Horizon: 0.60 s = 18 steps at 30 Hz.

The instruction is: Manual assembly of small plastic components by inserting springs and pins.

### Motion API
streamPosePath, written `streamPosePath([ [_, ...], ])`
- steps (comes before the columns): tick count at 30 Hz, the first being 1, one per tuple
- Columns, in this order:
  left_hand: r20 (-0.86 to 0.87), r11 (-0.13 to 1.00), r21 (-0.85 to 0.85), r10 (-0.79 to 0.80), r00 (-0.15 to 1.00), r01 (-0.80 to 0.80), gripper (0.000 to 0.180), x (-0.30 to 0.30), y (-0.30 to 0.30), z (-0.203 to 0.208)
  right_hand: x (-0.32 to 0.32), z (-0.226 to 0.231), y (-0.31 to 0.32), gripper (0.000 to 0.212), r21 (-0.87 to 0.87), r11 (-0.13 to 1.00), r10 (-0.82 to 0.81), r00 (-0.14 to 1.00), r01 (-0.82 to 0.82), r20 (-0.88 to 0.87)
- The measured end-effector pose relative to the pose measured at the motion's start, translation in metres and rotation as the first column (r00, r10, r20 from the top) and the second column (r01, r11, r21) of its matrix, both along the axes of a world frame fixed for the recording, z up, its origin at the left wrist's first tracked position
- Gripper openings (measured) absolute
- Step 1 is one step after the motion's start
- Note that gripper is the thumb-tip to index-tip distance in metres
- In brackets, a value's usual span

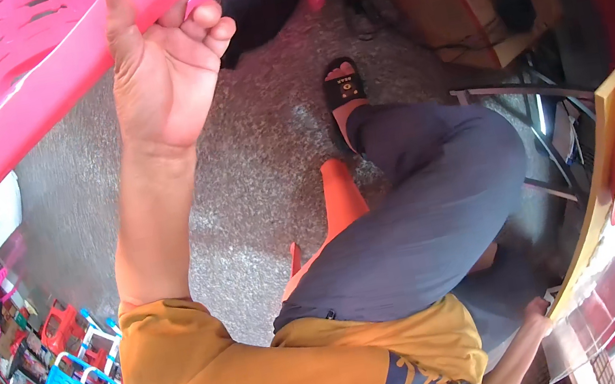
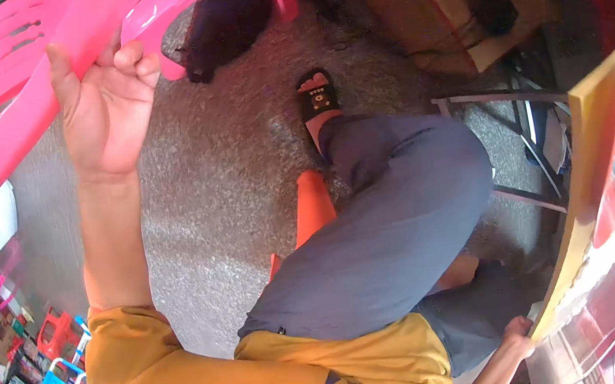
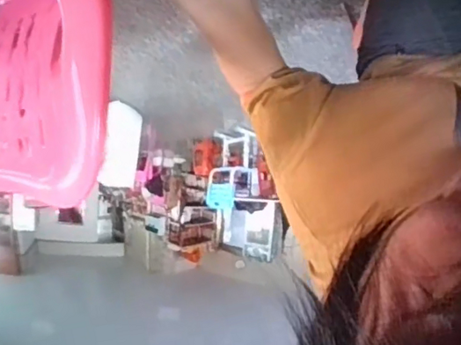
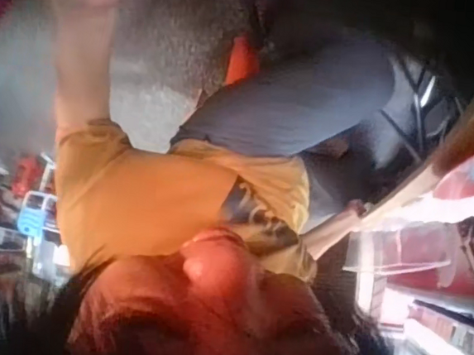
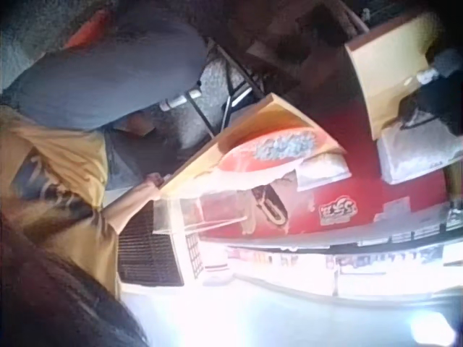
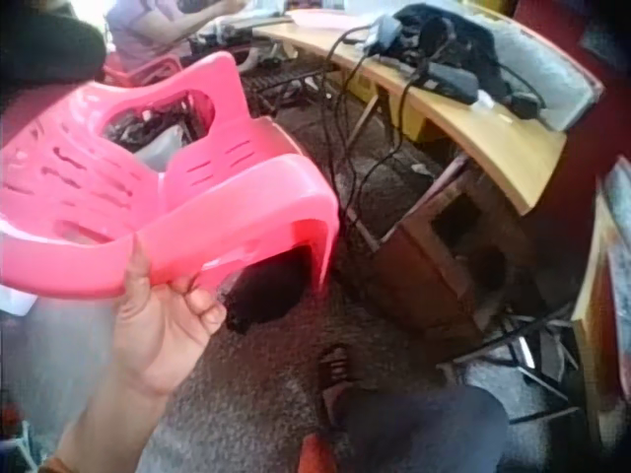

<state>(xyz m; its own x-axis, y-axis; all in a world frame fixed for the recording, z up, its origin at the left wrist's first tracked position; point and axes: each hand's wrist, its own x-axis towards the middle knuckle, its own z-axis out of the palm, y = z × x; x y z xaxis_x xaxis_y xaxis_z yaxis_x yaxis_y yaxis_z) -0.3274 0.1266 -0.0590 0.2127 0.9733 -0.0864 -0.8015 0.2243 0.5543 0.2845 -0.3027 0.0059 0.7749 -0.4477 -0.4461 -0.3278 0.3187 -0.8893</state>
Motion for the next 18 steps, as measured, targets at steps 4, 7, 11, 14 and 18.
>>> streamPosePath([
  [4,-0.018,0.994,-0.092,0.055,0.998,-0.057,0.04,-0.002,0.001,-0.001,0.029,-0.011,-0.027,0.024,0.011,0.99,0.141,0.984,-0.143,0.106],
  [7,-0.024,0.997,-0.072,0.031,0.999,-0.033,0.039,-0.005,0.002,-0.006,0.047,-0.023,-0.054,0.021,0.108,0.95,0.28,0.952,-0.294,0.125],
  [11,0.01,0.999,0.002,-0.038,0.999,0.038,0.042,-0.006,0.002,-0.005,-0.005,-0.019,-0.008,0.032,-0.094,0.968,0.241,0.966,-0.233,0.093],
  [14,-0.001,0.998,0.019,-0.056,0.998,0.056,0.046,-0.006,0.001,-0.004,-0.017,-0.018,-0.003,0.033,-0.099,0.958,0.282,0.951,-0.271,0.127],
  [18,-0.065,0.997,-0.036,-0.076,0.995,0.074,0.049,-0.01,0.002,-0.002,-0.071,0.006,0.049,0.037,-0.208,0.935,0.318,0.94,-0.288,0.126],
])
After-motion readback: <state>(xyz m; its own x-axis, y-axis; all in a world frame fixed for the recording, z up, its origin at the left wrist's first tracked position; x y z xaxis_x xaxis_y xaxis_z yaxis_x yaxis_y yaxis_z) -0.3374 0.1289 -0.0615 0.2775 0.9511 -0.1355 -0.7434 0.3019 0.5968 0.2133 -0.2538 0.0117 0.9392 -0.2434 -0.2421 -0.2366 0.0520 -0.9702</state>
